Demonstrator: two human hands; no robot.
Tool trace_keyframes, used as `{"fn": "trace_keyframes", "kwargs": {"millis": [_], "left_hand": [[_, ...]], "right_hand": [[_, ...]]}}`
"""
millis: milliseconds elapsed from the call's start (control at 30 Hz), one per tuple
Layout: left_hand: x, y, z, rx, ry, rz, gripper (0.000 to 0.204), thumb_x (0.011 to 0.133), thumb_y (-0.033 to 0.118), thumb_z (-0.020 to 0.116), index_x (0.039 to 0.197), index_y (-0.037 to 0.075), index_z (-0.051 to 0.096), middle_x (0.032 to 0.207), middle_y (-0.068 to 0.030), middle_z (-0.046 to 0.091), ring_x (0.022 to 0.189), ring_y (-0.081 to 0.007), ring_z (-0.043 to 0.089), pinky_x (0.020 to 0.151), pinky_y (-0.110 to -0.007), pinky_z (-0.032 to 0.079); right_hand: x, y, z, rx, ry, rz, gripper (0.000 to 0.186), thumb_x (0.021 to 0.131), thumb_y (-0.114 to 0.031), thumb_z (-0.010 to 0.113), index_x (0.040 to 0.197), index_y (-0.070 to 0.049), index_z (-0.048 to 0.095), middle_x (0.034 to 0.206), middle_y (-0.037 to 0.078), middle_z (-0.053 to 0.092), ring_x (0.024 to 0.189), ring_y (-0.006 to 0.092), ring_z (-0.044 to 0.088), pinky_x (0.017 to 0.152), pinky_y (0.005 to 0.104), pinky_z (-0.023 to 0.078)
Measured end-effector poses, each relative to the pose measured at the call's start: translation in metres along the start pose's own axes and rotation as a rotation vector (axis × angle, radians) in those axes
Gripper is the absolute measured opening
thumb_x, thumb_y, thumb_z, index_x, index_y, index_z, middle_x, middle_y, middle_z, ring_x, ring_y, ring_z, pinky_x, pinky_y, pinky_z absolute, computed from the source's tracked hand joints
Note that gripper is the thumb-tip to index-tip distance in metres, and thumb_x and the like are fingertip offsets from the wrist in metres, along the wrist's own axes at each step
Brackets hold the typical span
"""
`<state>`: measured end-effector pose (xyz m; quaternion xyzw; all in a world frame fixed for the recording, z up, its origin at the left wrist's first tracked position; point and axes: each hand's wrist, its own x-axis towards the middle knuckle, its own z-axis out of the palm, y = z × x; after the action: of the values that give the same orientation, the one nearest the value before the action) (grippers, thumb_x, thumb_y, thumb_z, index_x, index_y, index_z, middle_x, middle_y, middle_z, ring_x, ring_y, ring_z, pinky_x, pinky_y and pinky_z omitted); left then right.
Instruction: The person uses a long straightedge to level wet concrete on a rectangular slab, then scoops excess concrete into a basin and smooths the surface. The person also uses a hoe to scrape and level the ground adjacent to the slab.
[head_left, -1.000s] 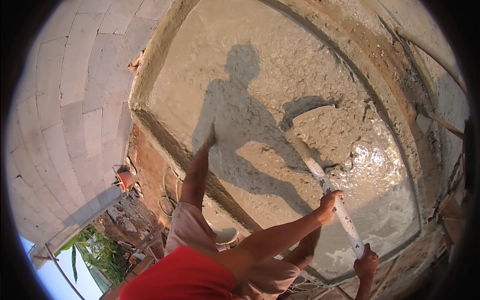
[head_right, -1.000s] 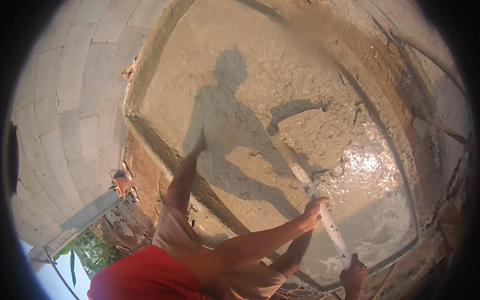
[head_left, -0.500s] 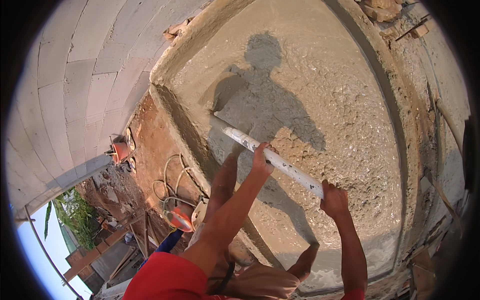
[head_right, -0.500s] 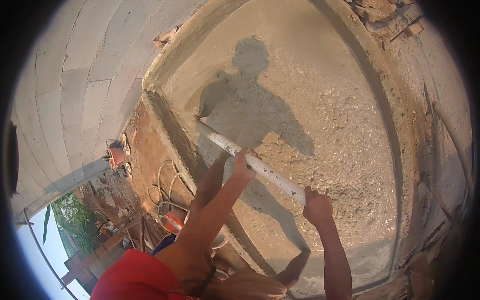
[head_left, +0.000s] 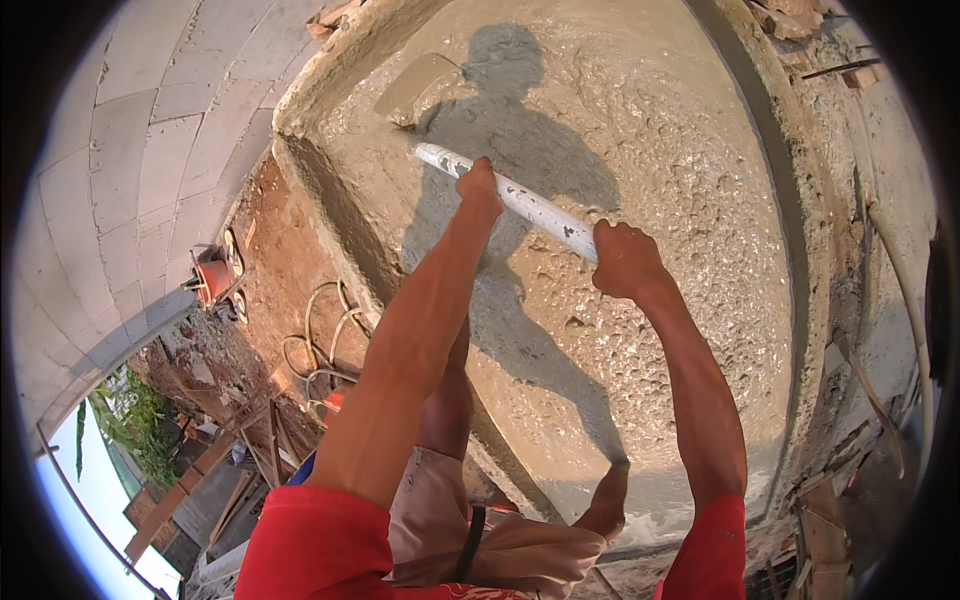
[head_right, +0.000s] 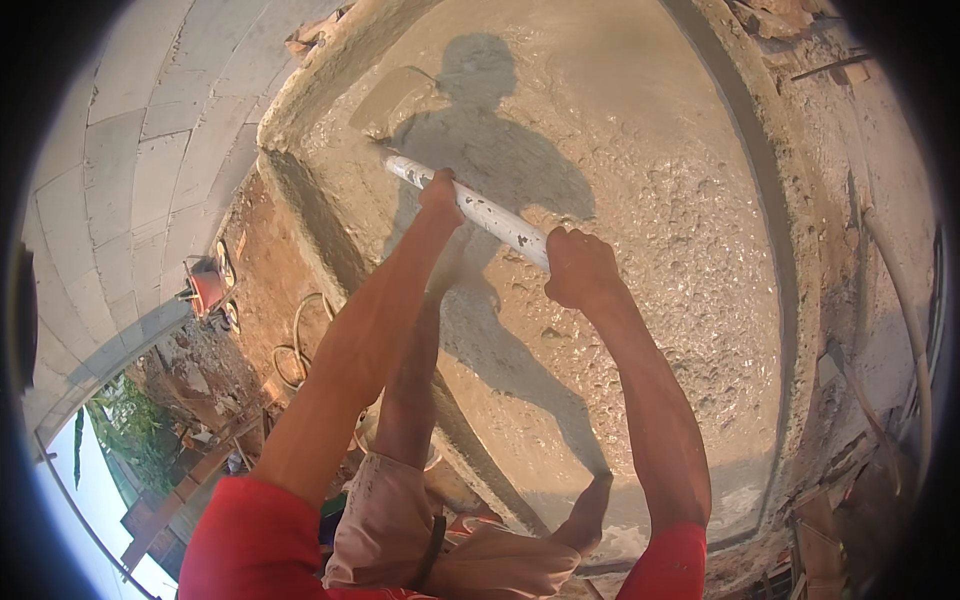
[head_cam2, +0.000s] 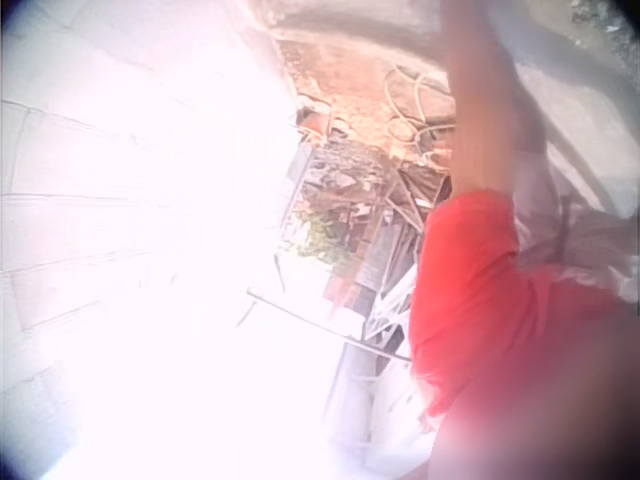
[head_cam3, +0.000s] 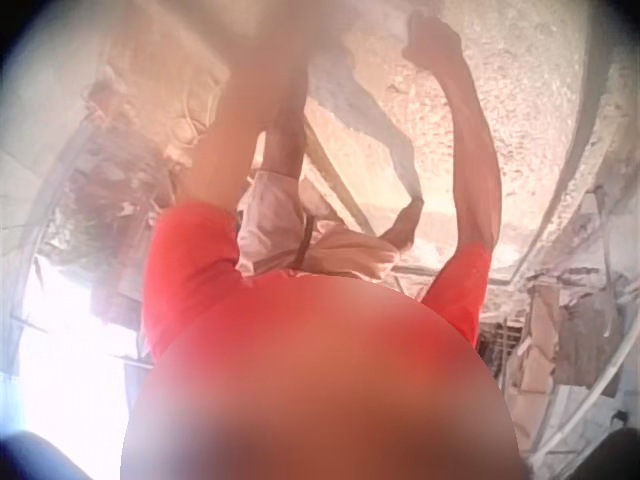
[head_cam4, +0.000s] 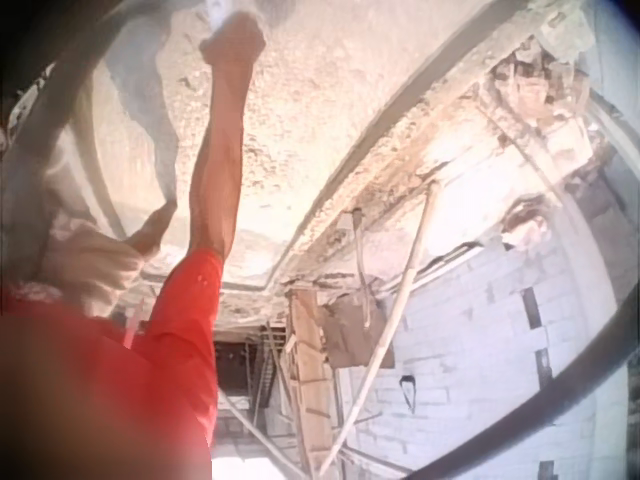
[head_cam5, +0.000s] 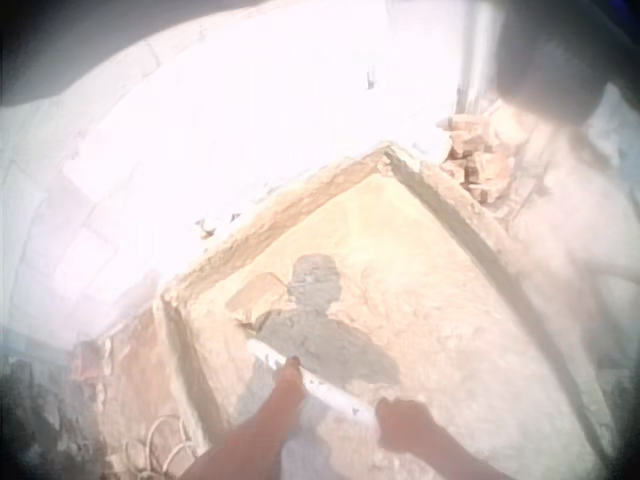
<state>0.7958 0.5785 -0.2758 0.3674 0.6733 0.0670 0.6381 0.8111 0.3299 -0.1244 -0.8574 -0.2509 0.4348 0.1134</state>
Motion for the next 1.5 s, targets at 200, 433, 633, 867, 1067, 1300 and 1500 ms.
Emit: {"fn": "trace_keyframes", "kwargs": {"millis": [200, 433, 633, 867, 1067, 1300, 1500], "left_hand": [[-0.169, -0.163, 0.02, 0.345, -0.025, -0.148, 0.053, 0.079, 0.022, 0.069, 0.116, -0.014, 0.054, 0.106, -0.0236, 0.065, 0.086, -0.0339, 0.068, 0.075, -0.044, 0.054], [-0.365, -0.354, -0.07, 0.733, -0.223, -0.202, 0.043, 0.078, 0.021, 0.074, 0.107, -0.006, 0.056, 0.087, -0.0159, 0.065, 0.074, -0.0259, 0.066, 0.067, -0.041, 0.053], [-0.491, -0.333, -0.165, 0.854, -0.654, -0.662, 0.04, 0.079, 0.02, 0.078, 0.106, -0.004, 0.059, 0.087, -0.0117, 0.067, 0.08, -0.0246, 0.065, 0.073, -0.035, 0.051], [-0.479, -0.322, -0.222, 0.331, -0.465, -0.643, 0.031, 0.075, 0.01, 0.078, 0.099, 0.003, 0.06, 0.08, -0.0059, 0.062, 0.073, -0.0205, 0.062, 0.069, -0.035, 0.051], [-0.243, -0.179, -0.19, -0.015, -0.378, -0.393, 0.017, 0.083, 0.018, 0.072, 0.092, 0.008, 0.061, 0.072, -0.0042, 0.059, 0.061, -0.0192, 0.059, 0.059, -0.034, 0.049], [-0.029, 0.052, -0.145, -0.1, -0.208, 0.066, 0.026, 0.093, 0.029, 0.062, 0.091, 0.005, 0.054, 0.07, -0.0091, 0.055, 0.058, -0.0252, 0.057, 0.057, -0.042, 0.053], [-0.036, 0.015, -0.134, 0.074, -0.048, -0.032, 0.036, 0.093, 0.033, 0.06, 0.099, -0.002, 0.055, 0.077, -0.0128, 0.058, 0.061, -0.0299, 0.06, 0.061, -0.044, 0.054]], "right_hand": [[-0.197, 0.106, 0.026, 0.101, -0.148, 0.246, 0.034, 0.072, -0.005, 0.068, 0.104, 0.003, 0.059, 0.091, 0.026, 0.067, 0.086, 0.0413, 0.069, 0.078, 0.0473, 0.055], [-0.459, 0.147, 0.161, 0.236, -0.158, 0.614, 0.036, 0.068, -0.007, 0.067, 0.1, -0.001, 0.052, 0.081, 0.027, 0.065, 0.081, 0.0468, 0.066, 0.077, 0.0539, 0.052], [-0.642, 0.088, 0.246, 0.279, -0.185, 0.974, 0.041, 0.062, -0.01, 0.073, 0.097, -0.007, 0.052, 0.08, 0.023, 0.067, 0.08, 0.0439, 0.067, 0.074, 0.0531, 0.053], [-0.631, 0.012, 0.235, 0.375, -0.364, 0.982, 0.047, 0.07, -0.011, 0.07, 0.113, -0.007, 0.052, 0.088, 0.024, 0.069, 0.088, 0.043, 0.068, 0.076, 0.0539, 0.054], [-0.352, -0.014, 0.182, 0.339, -0.06, 0.365, 0.047, 0.074, -0.013, 0.072, 0.115, -0.002, 0.05, 0.086, 0.019, 0.068, 0.081, 0.0399, 0.069, 0.075, 0.0493, 0.053], [-0.027, -0.145, 0.085, 0.289, 0.226, -0.066, 0.033, 0.073, -0.007, 0.071, 0.103, 0.004, 0.06, 0.089, 0.021, 0.071, 0.084, 0.0364, 0.071, 0.075, 0.0452, 0.056], [-0.045, -0.132, 0.066, 0.256, 0.113, -0.044, 0.033, 0.071, -0.009, 0.075, 0.1, 0.003, 0.064, 0.096, 0.021, 0.07, 0.09, 0.0354, 0.071, 0.079, 0.0424, 0.057]]}}
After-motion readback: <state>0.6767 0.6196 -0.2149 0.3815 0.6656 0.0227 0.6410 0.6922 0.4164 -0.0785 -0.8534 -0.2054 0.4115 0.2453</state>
